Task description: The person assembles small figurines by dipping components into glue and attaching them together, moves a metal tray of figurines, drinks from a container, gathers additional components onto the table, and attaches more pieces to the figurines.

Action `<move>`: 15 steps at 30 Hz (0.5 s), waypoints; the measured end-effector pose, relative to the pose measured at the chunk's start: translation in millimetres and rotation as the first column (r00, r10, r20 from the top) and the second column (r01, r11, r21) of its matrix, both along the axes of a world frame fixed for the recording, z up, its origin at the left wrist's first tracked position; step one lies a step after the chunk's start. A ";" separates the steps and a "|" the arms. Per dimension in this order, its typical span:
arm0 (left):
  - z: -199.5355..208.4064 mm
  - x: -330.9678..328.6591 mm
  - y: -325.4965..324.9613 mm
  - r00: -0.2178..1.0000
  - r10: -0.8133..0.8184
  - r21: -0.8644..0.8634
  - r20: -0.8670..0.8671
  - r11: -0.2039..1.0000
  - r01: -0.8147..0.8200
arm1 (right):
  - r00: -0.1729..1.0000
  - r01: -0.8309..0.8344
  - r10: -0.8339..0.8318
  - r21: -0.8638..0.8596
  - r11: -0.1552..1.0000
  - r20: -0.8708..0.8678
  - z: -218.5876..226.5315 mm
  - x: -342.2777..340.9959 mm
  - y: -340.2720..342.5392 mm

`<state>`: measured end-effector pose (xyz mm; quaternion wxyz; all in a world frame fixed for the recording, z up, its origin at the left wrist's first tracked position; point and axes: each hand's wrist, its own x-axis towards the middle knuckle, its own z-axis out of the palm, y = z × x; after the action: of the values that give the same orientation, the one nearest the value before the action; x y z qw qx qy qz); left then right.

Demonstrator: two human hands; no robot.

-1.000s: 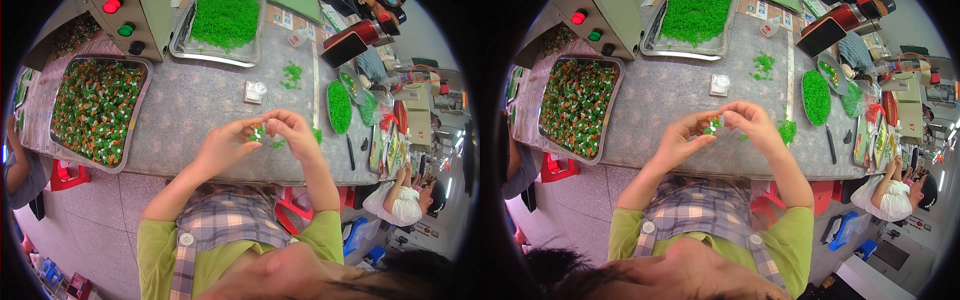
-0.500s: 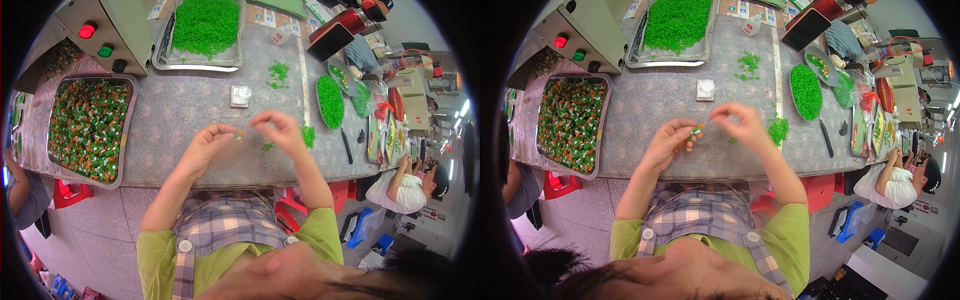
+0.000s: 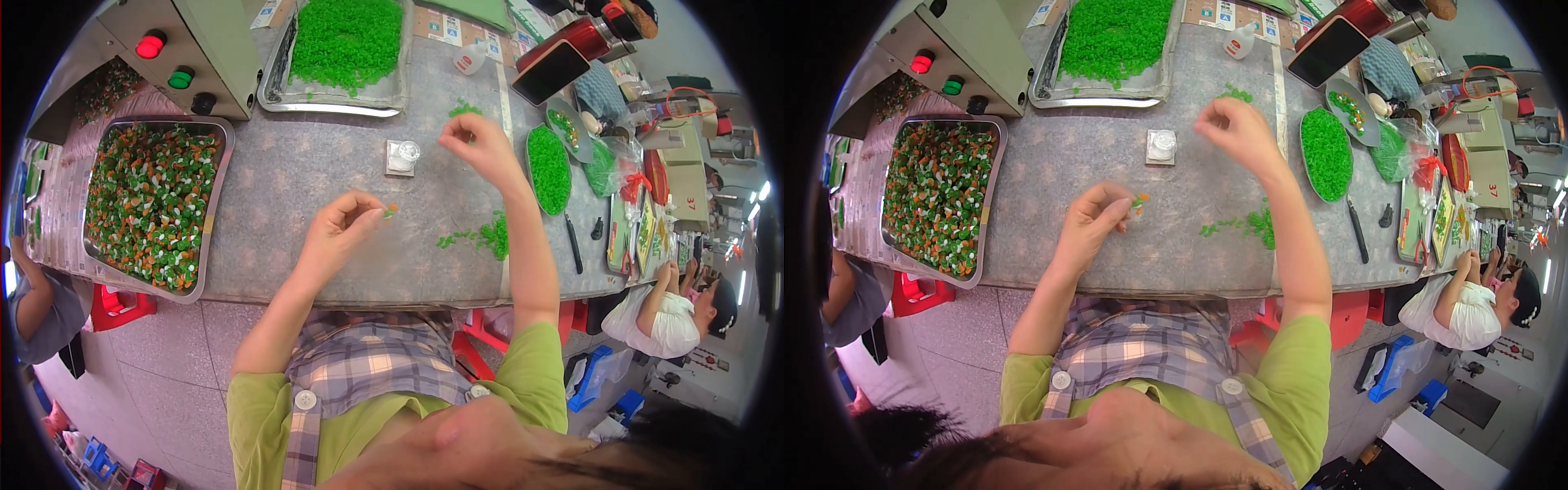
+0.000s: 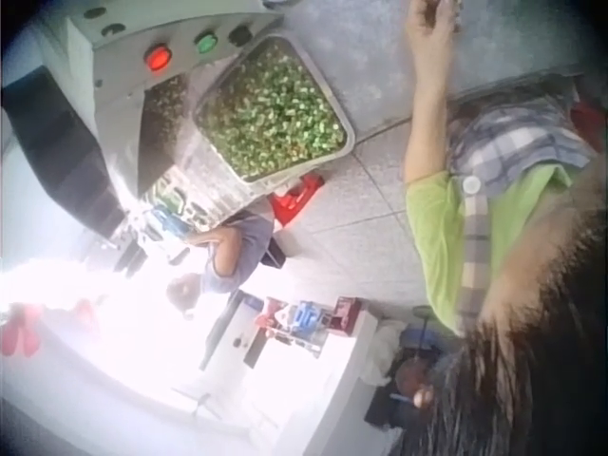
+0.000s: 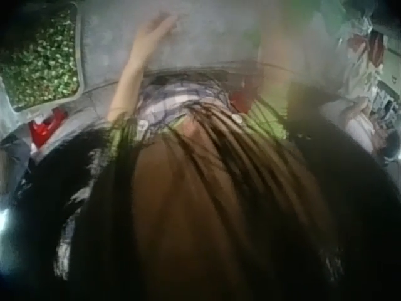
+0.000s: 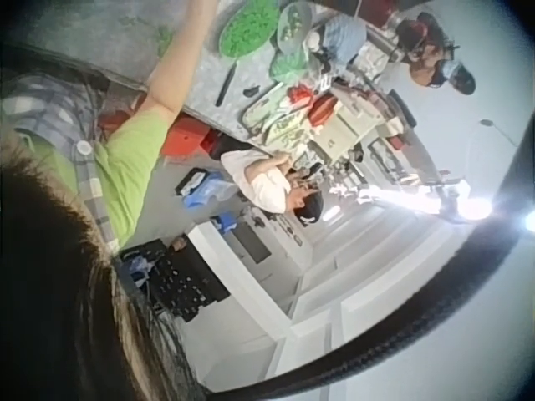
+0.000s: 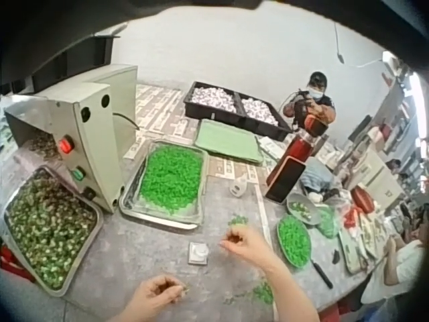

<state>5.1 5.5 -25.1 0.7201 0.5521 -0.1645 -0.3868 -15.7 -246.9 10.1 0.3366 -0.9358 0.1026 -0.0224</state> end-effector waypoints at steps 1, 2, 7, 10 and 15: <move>2.1 -1.1 -1.1 1.000 0.007 0.001 -0.003 1.000 -0.007 | 1.000 0.013 -0.018 0.385 0.923 0.008 11.2 -10.4 13.5; 6.4 -2.3 -3.6 0.996 -0.053 -0.019 -0.065 0.998 0.052 | 0.995 -0.077 0.044 0.450 0.889 0.084 17.1 -20.1 28.4; 16.3 -10.2 -11.6 0.924 -0.163 -0.129 -0.347 0.984 0.125 | 0.954 -0.252 0.101 0.573 0.780 0.282 2.9 -46.5 78.3; 12.6 -10.5 -8.8 0.926 -0.171 -0.181 -0.336 0.977 0.114 | 0.949 -0.262 0.047 0.695 0.669 0.312 -7.1 -51.8 82.7; 11.9 -13.0 -8.5 0.998 -0.065 -0.047 -0.023 0.997 0.064 | 0.977 -0.161 -0.024 0.801 0.577 0.213 -11.3 -61.8 83.4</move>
<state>-7.9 -3.0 -13.2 0.7217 0.5251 -0.1820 -0.4127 -77.5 -163.4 -1.2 0.7369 -0.6732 0.0305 -0.0539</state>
